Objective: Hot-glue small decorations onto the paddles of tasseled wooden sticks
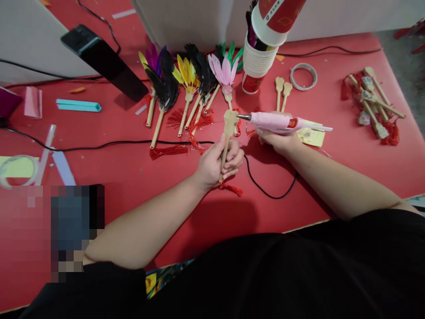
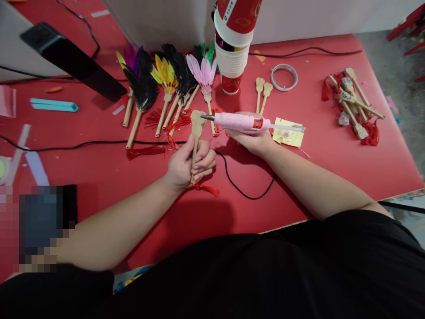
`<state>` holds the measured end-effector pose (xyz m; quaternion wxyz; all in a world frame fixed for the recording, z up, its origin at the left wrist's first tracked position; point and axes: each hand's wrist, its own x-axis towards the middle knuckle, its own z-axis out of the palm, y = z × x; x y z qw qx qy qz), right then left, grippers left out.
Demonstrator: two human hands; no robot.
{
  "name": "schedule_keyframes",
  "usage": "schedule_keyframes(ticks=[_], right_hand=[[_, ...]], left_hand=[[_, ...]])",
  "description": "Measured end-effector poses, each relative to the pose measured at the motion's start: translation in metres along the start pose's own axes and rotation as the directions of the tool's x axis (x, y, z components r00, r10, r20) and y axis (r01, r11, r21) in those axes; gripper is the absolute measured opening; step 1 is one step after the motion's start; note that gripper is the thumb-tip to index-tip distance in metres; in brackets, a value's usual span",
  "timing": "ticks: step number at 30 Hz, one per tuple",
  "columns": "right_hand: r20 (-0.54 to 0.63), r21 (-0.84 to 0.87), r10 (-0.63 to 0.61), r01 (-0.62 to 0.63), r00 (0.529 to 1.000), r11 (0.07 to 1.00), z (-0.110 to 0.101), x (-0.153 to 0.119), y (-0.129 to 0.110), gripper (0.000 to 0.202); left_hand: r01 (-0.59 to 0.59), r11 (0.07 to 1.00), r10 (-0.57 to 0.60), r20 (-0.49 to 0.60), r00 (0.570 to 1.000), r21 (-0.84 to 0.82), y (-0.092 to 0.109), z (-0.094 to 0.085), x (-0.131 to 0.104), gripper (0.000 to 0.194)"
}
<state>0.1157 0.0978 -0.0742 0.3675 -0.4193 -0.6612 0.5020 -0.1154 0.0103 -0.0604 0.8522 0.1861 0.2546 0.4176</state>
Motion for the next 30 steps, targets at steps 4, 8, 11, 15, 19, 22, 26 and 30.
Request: schedule_keyframes(ticks=[4, 8, 11, 15, 19, 22, 26, 30], right_hand=[[0.037, -0.16, -0.162, 0.166, 0.986, 0.973, 0.003, 0.002, -0.009, 0.071], [0.043, -0.226, -0.209, 0.213, 0.977, 0.951, 0.004, 0.001, -0.009, 0.064], [0.028, -0.269, -0.188, 0.189, 0.982, 0.944, 0.004, 0.0, -0.006, 0.056], [0.036, -0.296, -0.173, 0.176, 0.984, 0.939, 0.003, -0.001, -0.005, 0.047], [0.025, -0.284, -0.183, 0.183, 0.983, 0.941, 0.005, -0.001, -0.009, 0.044], [-0.003, -0.256, -0.206, 0.199, 0.978, 0.946, 0.009, -0.001, -0.011, 0.043], [-0.037, -0.23, -0.217, 0.203, 0.975, 0.952, 0.013, -0.003, -0.008, 0.04], [-0.018, -0.223, -0.255, 0.245, 0.967, 0.944, 0.012, -0.003, 0.0, 0.038]], left_hand=[[-0.039, 0.999, 0.039, -0.022, 0.999, 0.015, -0.003, -0.002, 0.002, 0.086], [-0.088, 0.991, 0.085, 0.039, 0.996, 0.105, -0.004, -0.005, 0.004, 0.09], [-0.098, 0.985, 0.093, 0.043, 0.995, 0.144, -0.003, -0.006, 0.004, 0.092], [-0.076, 0.986, 0.069, 0.051, 0.996, 0.15, -0.002, -0.004, -0.001, 0.094], [-0.057, 0.987, 0.049, 0.056, 0.997, 0.15, 0.0, -0.001, -0.005, 0.096], [-0.086, 0.981, 0.07, 0.094, 0.993, 0.174, 0.002, 0.0, -0.006, 0.097], [-0.094, 0.976, 0.071, 0.12, 0.99, 0.198, 0.003, 0.0, -0.007, 0.099], [-0.076, 0.977, 0.055, 0.106, 0.993, 0.198, 0.003, 0.0, -0.008, 0.1]])
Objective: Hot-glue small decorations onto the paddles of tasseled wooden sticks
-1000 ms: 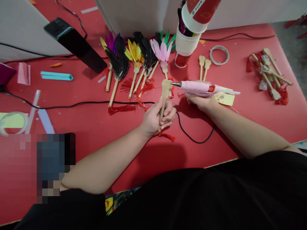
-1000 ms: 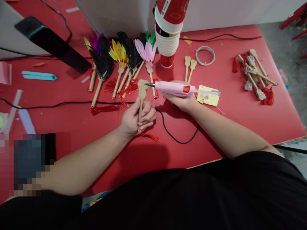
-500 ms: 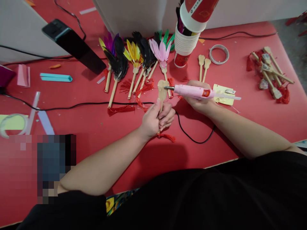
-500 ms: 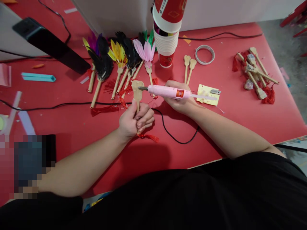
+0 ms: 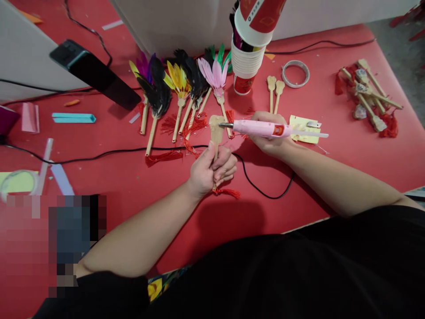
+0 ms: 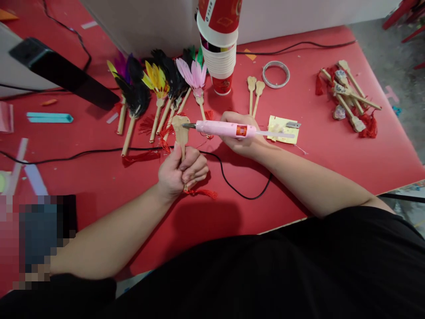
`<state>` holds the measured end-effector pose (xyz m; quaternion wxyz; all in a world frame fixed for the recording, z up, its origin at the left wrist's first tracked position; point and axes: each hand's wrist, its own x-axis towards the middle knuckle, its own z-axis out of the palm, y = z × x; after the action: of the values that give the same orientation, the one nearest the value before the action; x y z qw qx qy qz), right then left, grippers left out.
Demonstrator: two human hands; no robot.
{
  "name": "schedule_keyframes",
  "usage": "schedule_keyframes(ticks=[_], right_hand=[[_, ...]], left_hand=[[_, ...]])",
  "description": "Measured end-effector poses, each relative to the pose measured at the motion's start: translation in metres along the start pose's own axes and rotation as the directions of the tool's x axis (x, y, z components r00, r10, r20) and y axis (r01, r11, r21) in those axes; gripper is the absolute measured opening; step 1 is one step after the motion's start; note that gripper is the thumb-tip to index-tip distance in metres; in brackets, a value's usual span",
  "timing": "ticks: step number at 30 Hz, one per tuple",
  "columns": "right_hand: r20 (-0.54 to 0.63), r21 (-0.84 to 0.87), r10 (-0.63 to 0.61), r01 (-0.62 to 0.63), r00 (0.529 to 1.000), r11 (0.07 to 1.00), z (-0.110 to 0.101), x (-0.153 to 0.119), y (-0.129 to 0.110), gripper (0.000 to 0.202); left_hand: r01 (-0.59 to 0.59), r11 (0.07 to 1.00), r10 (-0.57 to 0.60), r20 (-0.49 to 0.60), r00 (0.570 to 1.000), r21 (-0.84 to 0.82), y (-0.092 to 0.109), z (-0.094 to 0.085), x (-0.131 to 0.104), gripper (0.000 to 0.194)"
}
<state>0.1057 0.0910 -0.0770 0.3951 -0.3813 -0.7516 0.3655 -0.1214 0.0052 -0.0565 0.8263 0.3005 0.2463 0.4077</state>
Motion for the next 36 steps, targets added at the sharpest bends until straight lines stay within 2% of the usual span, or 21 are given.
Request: schedule_keyframes(ticks=[3, 5, 10, 13, 17, 19, 23, 31, 36], right_hand=[[-0.001, 0.018, -0.001, 0.001, 1.0, 1.0, 0.001, 0.0, 0.008, 0.037], [-0.014, 0.007, 0.005, -0.005, 1.0, 1.0, 0.002, -0.001, 0.011, 0.038], [-0.052, -0.038, 0.065, -0.067, 0.997, 0.997, 0.007, 0.0, 0.011, 0.052], [-0.081, -0.021, 0.096, -0.098, 0.992, 0.995, 0.007, 0.002, 0.008, 0.054], [-0.121, 0.057, 0.081, -0.074, 0.989, 0.996, 0.001, 0.006, 0.005, 0.043], [-0.11, 0.045, 0.053, -0.048, 0.993, 0.998, -0.002, 0.006, 0.002, 0.049], [-0.015, -0.01, 0.018, -0.018, 1.0, 1.0, -0.007, 0.004, -0.007, 0.067], [0.014, 0.029, -0.056, 0.055, 0.998, 0.998, -0.007, 0.002, -0.009, 0.047], [0.003, 0.008, 0.051, -0.051, 0.999, 0.999, -0.002, 0.002, -0.005, 0.061]], left_hand=[[-0.008, 1.0, 0.009, 0.02, 1.0, -0.018, 0.0, 0.0, -0.001, 0.101], [0.014, 0.999, -0.014, -0.007, 1.0, -0.03, 0.001, 0.0, -0.002, 0.101], [0.053, 0.996, -0.057, -0.054, 0.997, -0.065, 0.003, -0.002, -0.001, 0.1], [0.034, 0.998, -0.035, -0.015, 0.999, -0.054, 0.004, -0.002, -0.001, 0.101], [0.035, 0.999, -0.034, 0.04, 0.999, -0.019, 0.003, -0.001, -0.002, 0.102], [0.043, 0.999, -0.043, 0.0, 0.999, -0.025, 0.001, -0.002, -0.002, 0.1], [0.03, 0.998, -0.033, -0.06, 0.998, -0.054, -0.002, -0.006, -0.001, 0.096], [-0.026, 1.0, 0.026, -0.053, 0.998, -0.01, -0.004, -0.006, 0.002, 0.09], [0.002, 0.999, -0.004, -0.047, 0.999, -0.035, -0.003, -0.003, 0.001, 0.094]])
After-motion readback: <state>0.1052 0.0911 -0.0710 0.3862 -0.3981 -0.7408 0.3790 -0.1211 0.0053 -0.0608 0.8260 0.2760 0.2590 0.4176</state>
